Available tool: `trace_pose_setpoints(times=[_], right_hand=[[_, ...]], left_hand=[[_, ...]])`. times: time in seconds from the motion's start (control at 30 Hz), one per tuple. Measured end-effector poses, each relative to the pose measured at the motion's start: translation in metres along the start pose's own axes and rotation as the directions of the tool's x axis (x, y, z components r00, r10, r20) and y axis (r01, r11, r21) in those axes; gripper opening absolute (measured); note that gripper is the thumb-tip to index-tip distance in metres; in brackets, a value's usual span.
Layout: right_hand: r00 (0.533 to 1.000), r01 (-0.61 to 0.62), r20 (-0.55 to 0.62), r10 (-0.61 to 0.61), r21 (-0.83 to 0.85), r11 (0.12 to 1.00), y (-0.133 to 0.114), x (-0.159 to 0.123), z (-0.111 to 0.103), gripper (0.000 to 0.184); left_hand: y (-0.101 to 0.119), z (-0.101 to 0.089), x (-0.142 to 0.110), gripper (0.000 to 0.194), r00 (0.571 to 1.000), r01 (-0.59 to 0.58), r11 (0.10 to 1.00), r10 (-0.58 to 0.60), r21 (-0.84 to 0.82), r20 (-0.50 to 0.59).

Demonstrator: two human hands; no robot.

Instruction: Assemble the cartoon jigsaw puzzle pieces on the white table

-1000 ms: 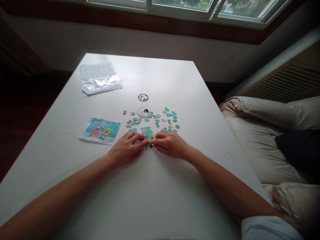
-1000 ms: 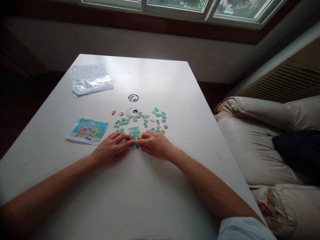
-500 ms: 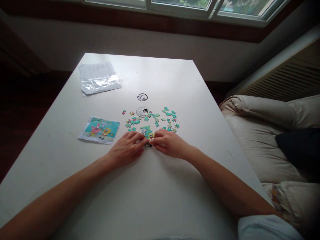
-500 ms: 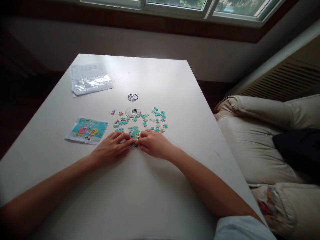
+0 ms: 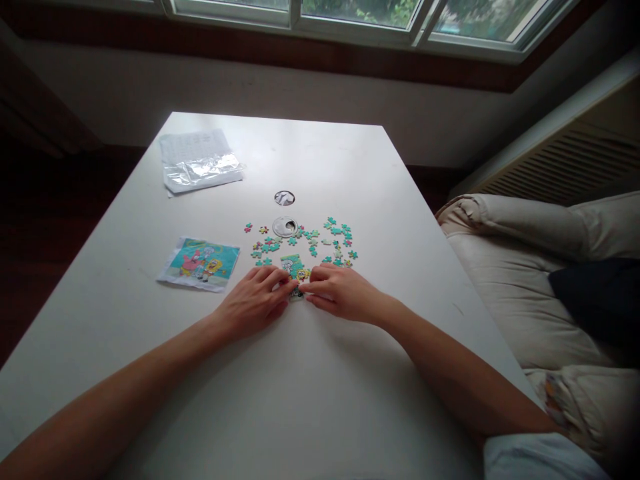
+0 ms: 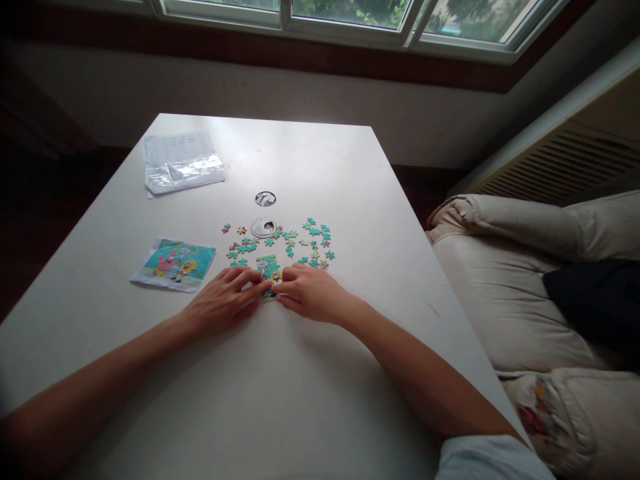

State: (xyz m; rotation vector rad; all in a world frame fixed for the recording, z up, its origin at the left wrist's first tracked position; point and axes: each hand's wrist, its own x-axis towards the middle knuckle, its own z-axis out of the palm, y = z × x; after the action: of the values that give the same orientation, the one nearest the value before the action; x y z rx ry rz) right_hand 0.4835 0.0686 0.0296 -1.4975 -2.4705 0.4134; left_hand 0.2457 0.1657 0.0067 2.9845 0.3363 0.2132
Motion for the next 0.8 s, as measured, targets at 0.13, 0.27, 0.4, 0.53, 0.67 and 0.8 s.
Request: trace_pose_setpoints(times=[0.13,0.27,0.4,0.53,0.67,0.8], right_hand=[[1.000,-0.005,0.005,0.005,-0.059,0.998,-0.010,0.004,0.000,0.020],[0.999,-0.019,-0.031,0.021,0.076,0.997,0.006,0.004,0.002,0.017],[0.910,-0.217,-0.331,0.248,0.128,0.968,0.052,-0.002,0.002,0.020],[0.806,-0.440,-0.417,0.421,0.054,0.896,0.085,-0.008,0.004,0.014],[0.793,-0.491,-0.408,0.452,0.011,0.871,0.088,-0.005,0.009,0.017],[0.768,-0.533,-0.410,0.492,0.019,0.846,0.085,0.001,0.010,0.015]], left_hand=[[-0.001,0.002,-0.001,0.044,1.000,-0.016,1.000,0.016,-0.018,-0.020],[-0.005,0.005,-0.003,0.044,0.998,-0.027,0.999,0.025,-0.047,-0.049],[-0.010,0.007,-0.005,0.044,0.997,-0.046,0.995,0.041,-0.083,-0.069],[-0.012,0.007,-0.005,0.042,0.997,-0.054,0.992,0.046,-0.111,-0.069],[-0.011,0.006,-0.005,0.042,0.995,-0.064,0.990,0.053,-0.129,-0.081],[-0.009,0.007,-0.005,0.041,0.993,-0.087,0.986,0.073,-0.139,-0.097]])
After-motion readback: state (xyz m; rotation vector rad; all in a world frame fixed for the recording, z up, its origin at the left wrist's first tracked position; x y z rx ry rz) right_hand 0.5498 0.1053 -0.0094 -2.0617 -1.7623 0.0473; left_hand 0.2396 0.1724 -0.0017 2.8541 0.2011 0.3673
